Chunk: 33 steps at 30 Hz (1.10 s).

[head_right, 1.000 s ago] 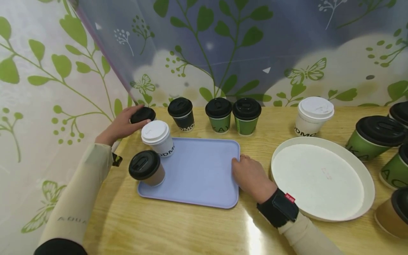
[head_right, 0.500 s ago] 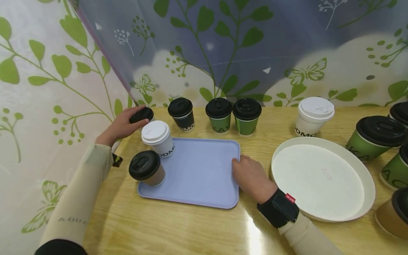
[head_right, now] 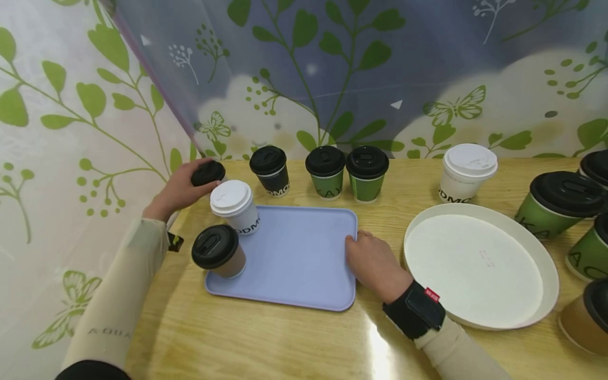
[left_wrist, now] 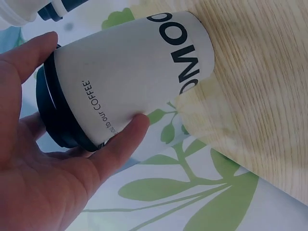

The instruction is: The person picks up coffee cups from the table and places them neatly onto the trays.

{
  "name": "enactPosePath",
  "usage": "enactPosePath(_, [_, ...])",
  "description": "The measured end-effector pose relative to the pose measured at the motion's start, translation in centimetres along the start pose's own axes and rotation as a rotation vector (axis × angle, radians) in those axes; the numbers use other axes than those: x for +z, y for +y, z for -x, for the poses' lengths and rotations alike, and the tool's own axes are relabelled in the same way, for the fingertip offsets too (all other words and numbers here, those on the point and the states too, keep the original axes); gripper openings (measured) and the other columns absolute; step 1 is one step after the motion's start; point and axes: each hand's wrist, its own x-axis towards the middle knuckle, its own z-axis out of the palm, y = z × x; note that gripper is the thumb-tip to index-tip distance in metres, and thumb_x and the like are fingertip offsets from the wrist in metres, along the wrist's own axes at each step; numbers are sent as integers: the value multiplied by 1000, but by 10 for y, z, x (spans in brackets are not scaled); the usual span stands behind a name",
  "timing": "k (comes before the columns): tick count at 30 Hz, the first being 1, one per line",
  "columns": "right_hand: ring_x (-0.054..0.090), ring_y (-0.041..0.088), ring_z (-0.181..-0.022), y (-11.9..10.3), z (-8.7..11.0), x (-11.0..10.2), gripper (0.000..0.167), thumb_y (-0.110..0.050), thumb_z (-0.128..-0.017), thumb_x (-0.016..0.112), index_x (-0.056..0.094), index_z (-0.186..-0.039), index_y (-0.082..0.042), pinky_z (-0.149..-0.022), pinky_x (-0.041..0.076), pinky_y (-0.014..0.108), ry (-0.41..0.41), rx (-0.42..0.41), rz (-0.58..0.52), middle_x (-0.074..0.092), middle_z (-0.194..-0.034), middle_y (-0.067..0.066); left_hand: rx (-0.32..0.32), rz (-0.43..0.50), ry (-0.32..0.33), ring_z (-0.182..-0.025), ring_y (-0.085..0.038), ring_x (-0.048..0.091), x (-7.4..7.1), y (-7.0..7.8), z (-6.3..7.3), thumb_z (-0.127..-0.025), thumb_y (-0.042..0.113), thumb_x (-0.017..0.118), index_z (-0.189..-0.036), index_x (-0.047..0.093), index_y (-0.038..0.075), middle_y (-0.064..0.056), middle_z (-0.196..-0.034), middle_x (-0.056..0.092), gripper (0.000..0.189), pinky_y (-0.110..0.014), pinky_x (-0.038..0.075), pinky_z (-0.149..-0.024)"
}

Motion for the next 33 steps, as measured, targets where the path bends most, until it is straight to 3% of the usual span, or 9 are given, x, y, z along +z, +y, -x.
enactPosePath(13, [61, 28, -63, 0, 1, -1, 16, -6, -99, 63, 70, -108, 5, -50, 51, 41, -1, -1, 8, 60, -83, 21, -40, 35, 147, -139, -52, 37, -8, 12, 19, -99, 45, 65, -161, 35, 10, -33, -157, 32, 77, -69, 33, -109])
enactPosePath(20, [62, 30, -64, 0, 1, -2, 17, -6, -98, 64, 69, -110, 5, -51, 52, 42, 0, -2, 5, 62, -85, 23, -53, 72, 259, -130, -51, 42, -15, 23, 30, -99, 48, 63, -161, 36, 14, -33, -153, 31, 76, -68, 37, -104])
enactPosePath(33, [60, 27, -63, 0, 1, -2, 15, -7, -99, 65, 69, -108, 4, -51, 51, 40, -8, -5, -10, 60, -82, 20, 17, 116, 503, -116, -43, 50, -24, 62, 45, -95, 43, 63, -153, 48, 19, -25, -146, 36, 64, -61, 43, -98])
